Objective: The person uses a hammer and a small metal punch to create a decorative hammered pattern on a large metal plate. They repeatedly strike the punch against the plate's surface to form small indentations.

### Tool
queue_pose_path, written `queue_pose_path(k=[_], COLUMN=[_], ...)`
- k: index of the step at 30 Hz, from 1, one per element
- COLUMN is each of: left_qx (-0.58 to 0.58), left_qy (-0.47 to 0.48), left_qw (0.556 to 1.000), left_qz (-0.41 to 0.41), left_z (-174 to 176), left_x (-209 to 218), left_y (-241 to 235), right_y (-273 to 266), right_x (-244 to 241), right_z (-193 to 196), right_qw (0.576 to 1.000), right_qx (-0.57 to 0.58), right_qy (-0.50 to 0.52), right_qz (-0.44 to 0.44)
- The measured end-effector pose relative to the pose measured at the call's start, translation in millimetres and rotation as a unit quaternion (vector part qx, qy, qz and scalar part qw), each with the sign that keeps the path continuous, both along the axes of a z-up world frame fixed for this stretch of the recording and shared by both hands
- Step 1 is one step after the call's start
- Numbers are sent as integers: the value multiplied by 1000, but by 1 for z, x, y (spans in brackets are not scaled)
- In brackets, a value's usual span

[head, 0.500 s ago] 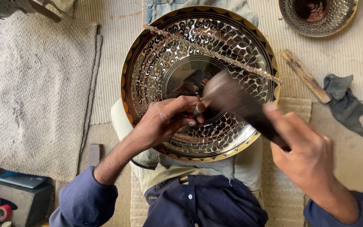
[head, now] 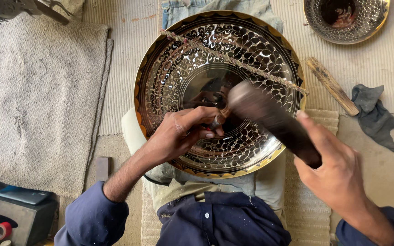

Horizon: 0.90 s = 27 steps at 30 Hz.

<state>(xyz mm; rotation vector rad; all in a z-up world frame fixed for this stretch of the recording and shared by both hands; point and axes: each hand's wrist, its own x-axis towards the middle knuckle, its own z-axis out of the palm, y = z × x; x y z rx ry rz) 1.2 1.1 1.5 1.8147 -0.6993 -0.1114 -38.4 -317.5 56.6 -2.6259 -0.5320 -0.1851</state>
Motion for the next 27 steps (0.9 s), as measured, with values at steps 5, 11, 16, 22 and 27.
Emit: queue_pose_path(k=[5, 11, 16, 22, 27], left_qx=[8, 2, 7, 15, 20], left_qy=[-17, -2, -4, -19, -33], left_qw=[1000, 1000, 1000, 1000, 999], left_qz=[6, 0, 2, 6, 10], left_z=[-3, -5, -4, -3, -3], left_x=[-1, -1, 0, 0, -1], left_y=[0, -1, -1, -1, 0], right_y=[-1, -3, -3, -2, -7], right_x=[0, 0, 1, 1, -3], right_z=[-2, -3, -4, -4, -7], right_qw=[993, 992, 983, 992, 998], right_qx=[-118, -121, -181, -123, -50], right_qy=[-32, -30, -19, -27, -27], right_qz=[5, -9, -3, -6, -5])
